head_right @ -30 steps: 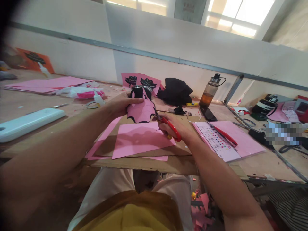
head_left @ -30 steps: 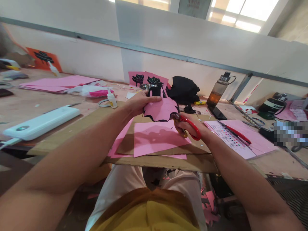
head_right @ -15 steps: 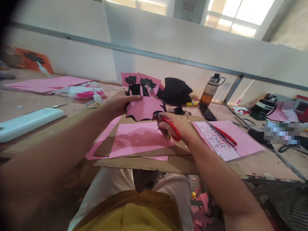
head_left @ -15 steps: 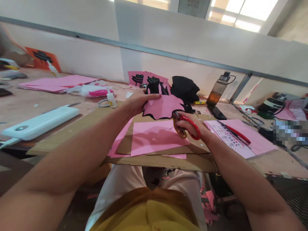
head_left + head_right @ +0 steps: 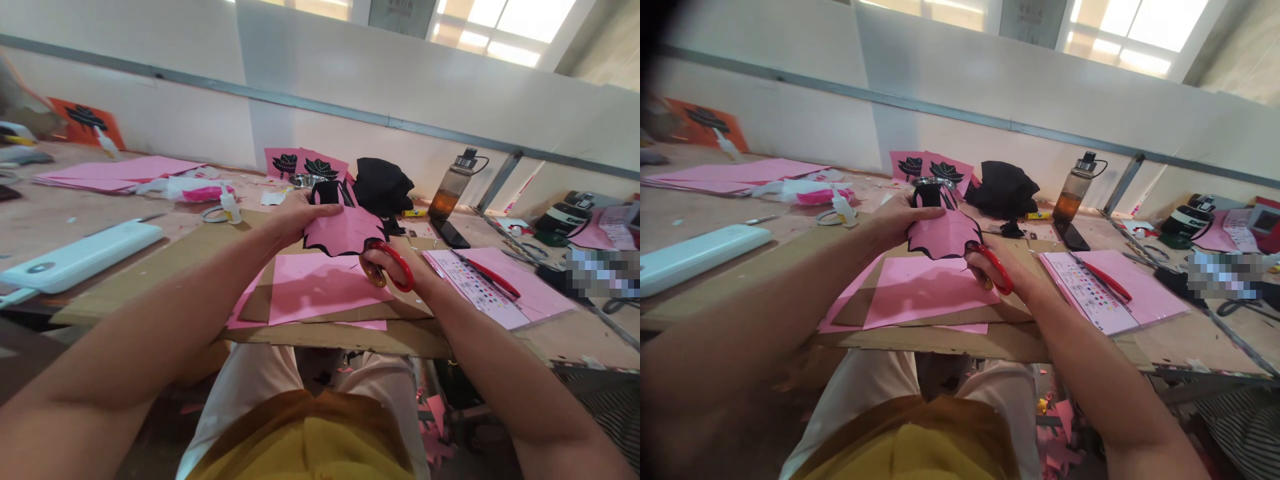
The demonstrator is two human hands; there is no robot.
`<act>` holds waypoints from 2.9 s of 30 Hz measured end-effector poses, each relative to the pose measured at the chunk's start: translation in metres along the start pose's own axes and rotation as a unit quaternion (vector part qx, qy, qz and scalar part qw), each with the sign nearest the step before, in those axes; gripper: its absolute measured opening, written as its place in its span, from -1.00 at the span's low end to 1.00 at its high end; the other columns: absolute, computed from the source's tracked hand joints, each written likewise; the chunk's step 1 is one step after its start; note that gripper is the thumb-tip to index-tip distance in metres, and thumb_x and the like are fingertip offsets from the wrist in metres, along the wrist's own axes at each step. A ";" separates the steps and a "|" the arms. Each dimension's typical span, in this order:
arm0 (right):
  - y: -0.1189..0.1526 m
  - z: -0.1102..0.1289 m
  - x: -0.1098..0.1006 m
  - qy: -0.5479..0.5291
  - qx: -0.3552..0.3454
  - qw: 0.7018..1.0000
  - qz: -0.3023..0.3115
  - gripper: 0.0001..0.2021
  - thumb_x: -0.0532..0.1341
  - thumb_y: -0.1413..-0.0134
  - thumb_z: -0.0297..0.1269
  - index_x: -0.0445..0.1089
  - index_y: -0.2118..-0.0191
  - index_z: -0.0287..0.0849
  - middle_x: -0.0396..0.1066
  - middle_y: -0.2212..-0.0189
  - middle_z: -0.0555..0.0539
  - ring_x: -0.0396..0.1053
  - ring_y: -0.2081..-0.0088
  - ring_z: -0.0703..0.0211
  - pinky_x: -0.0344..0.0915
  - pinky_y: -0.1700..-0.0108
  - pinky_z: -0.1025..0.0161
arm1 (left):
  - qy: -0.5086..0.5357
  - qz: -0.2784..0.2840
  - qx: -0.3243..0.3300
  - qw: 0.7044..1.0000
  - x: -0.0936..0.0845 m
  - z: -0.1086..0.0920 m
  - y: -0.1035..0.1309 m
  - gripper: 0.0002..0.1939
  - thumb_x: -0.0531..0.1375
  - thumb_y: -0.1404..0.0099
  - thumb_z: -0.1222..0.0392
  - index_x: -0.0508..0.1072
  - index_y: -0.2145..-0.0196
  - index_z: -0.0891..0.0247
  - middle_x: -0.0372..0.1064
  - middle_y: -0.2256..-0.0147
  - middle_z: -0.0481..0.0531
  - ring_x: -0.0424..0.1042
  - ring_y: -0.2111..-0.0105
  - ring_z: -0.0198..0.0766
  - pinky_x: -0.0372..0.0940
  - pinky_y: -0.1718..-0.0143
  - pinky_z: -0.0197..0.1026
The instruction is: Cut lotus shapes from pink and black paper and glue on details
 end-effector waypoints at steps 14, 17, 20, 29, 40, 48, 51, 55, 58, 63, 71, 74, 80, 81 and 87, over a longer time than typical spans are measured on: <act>0.003 0.009 -0.003 0.061 0.019 0.997 -0.036 -0.59 0.07 -0.18 -0.31 0.24 0.70 -0.11 0.26 0.74 -0.05 0.27 0.62 0.24 0.21 0.48 0.29 | 0.024 -0.012 0.018 0.999 0.008 0.009 0.002 -0.53 0.62 0.16 0.10 0.61 0.30 0.26 0.63 0.24 0.09 0.60 0.27 -0.12 0.54 0.16 -0.08; 0.001 0.010 -0.002 0.041 0.013 0.998 -0.053 -0.62 0.11 -0.15 -0.33 0.18 0.69 -0.08 0.24 0.76 -0.03 0.24 0.65 0.25 0.18 0.53 0.29 | 0.034 -0.014 0.017 0.999 0.011 0.012 0.003 -0.52 0.62 0.13 0.10 0.61 0.25 0.24 0.64 0.22 0.09 0.62 0.25 -0.09 0.57 0.15 -0.05; 0.000 0.004 -0.001 -0.036 0.027 0.994 -0.101 -0.74 0.15 -0.06 -0.37 0.08 0.56 -0.02 0.19 0.76 0.09 0.17 0.71 0.27 0.08 0.63 0.29 | 0.053 -0.006 0.012 0.999 0.013 0.012 0.004 -0.54 0.61 0.09 0.13 0.61 0.24 0.24 0.64 0.22 0.07 0.61 0.26 -0.13 0.57 0.14 -0.07; 0.003 0.010 0.001 0.000 0.007 0.996 -0.088 -0.74 0.11 -0.19 -0.33 0.05 0.49 0.00 0.23 0.74 0.09 0.23 0.68 0.24 0.16 0.56 0.26 | 0.045 -0.001 0.007 0.999 0.018 0.011 0.011 -0.58 0.58 0.04 0.12 0.57 0.25 0.21 0.60 0.29 0.02 0.57 0.31 -0.15 0.52 0.21 -0.11; 0.000 0.005 0.003 -0.011 -0.006 0.996 -0.092 -0.75 0.14 -0.18 -0.33 0.09 0.48 -0.02 0.21 0.74 0.07 0.22 0.67 0.23 0.13 0.57 0.28 | 0.064 -0.005 0.022 0.998 0.014 0.015 0.005 -0.54 0.64 0.11 0.07 0.58 0.31 0.23 0.55 0.35 -0.02 0.47 0.37 -0.23 0.41 0.31 -0.19; 0.000 0.002 0.005 -0.050 -0.005 0.994 -0.102 -0.75 0.15 -0.16 -0.32 0.05 0.47 -0.01 0.16 0.75 0.10 0.18 0.68 0.26 0.09 0.59 0.30 | 0.068 -0.001 0.031 0.997 0.014 0.017 0.003 -0.53 0.64 0.11 0.03 0.58 0.32 0.23 0.53 0.37 -0.02 0.46 0.39 -0.22 0.38 0.32 -0.17; -0.001 0.000 0.007 -0.071 -0.012 0.992 -0.103 -0.77 0.15 -0.14 -0.31 0.05 0.45 0.00 0.15 0.75 0.12 0.15 0.69 0.26 0.05 0.59 0.29 | 0.064 0.002 0.033 0.997 0.014 0.017 0.002 -0.55 0.63 0.10 0.03 0.58 0.32 0.22 0.54 0.37 -0.02 0.45 0.40 -0.23 0.38 0.33 -0.18; -0.001 0.001 0.007 -0.067 -0.022 0.992 -0.108 -0.76 0.15 -0.16 -0.28 0.05 0.44 0.00 0.14 0.75 0.13 0.14 0.70 0.25 0.01 0.59 0.28 | 0.062 0.001 0.033 0.998 0.013 0.018 0.001 -0.55 0.62 0.10 0.03 0.57 0.34 0.22 0.53 0.38 -0.03 0.43 0.42 -0.25 0.37 0.35 -0.19; 0.000 0.003 0.007 -0.052 -0.021 0.992 -0.109 -0.76 0.16 -0.17 -0.26 0.06 0.44 0.00 0.15 0.75 0.13 0.14 0.70 0.26 0.01 0.58 0.27 | 0.069 0.004 0.032 0.997 0.013 0.019 0.001 -0.55 0.63 0.11 0.04 0.57 0.34 0.22 0.52 0.39 -0.03 0.44 0.42 -0.25 0.37 0.35 -0.19; 0.000 0.002 0.006 -0.052 -0.016 0.993 -0.109 -0.73 0.17 -0.18 -0.21 0.05 0.46 0.00 0.14 0.75 0.13 0.12 0.69 0.28 0.01 0.58 0.27 | 0.072 0.006 0.031 0.997 0.014 0.019 0.000 -0.55 0.64 0.12 0.03 0.58 0.35 0.22 0.52 0.40 -0.03 0.45 0.42 -0.25 0.37 0.37 -0.20; 0.001 0.004 0.006 -0.027 -0.021 0.994 -0.108 -0.68 0.16 -0.25 -0.17 0.07 0.49 -0.01 0.13 0.76 0.10 0.11 0.66 0.26 0.03 0.54 0.26 | 0.078 0.004 0.027 0.997 0.016 0.016 0.004 -0.51 0.66 0.16 0.03 0.59 0.34 0.23 0.54 0.38 -0.02 0.47 0.40 -0.24 0.39 0.38 -0.21; 0.003 0.005 0.007 -0.023 -0.026 0.994 -0.107 -0.67 0.16 -0.28 -0.14 0.08 0.49 -0.01 0.13 0.76 0.10 0.11 0.67 0.26 0.04 0.53 0.25 | 0.074 0.006 0.028 0.997 0.015 0.016 0.003 -0.51 0.65 0.14 0.03 0.59 0.32 0.23 0.55 0.37 -0.02 0.47 0.40 -0.24 0.40 0.36 -0.20; 0.005 0.006 0.005 -0.001 -0.030 0.992 -0.119 -0.69 0.15 -0.30 -0.17 0.11 0.47 -0.02 0.15 0.75 0.10 0.13 0.67 0.25 0.03 0.53 0.24 | 0.066 0.004 0.024 0.998 0.016 0.016 0.005 -0.54 0.62 0.08 0.04 0.59 0.28 0.22 0.59 0.31 0.00 0.53 0.35 -0.19 0.48 0.26 -0.13; 0.005 0.006 0.004 0.007 -0.033 0.992 -0.123 -0.70 0.15 -0.29 -0.20 0.11 0.48 -0.02 0.15 0.75 0.10 0.13 0.66 0.25 0.04 0.52 0.24 | 0.066 0.002 0.024 0.998 0.016 0.015 0.006 -0.54 0.62 0.08 0.04 0.59 0.28 0.22 0.60 0.30 0.01 0.54 0.33 -0.18 0.49 0.25 -0.13; 0.004 -0.004 0.003 -0.019 0.023 0.987 -0.160 -0.71 0.22 -0.21 -0.28 0.10 0.47 -0.01 0.14 0.73 0.11 0.10 0.65 0.24 -0.01 0.57 0.26 | 0.058 -0.013 0.040 0.997 0.016 0.010 0.009 -0.53 0.62 0.06 0.03 0.60 0.24 0.22 0.60 0.28 0.01 0.55 0.32 -0.17 0.50 0.23 -0.12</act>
Point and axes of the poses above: each hand's wrist, its own y-axis away from the middle knuckle, its own x-axis out of the palm, z = x × y, the point moved 5 cm from there along -y, towards the middle knuckle
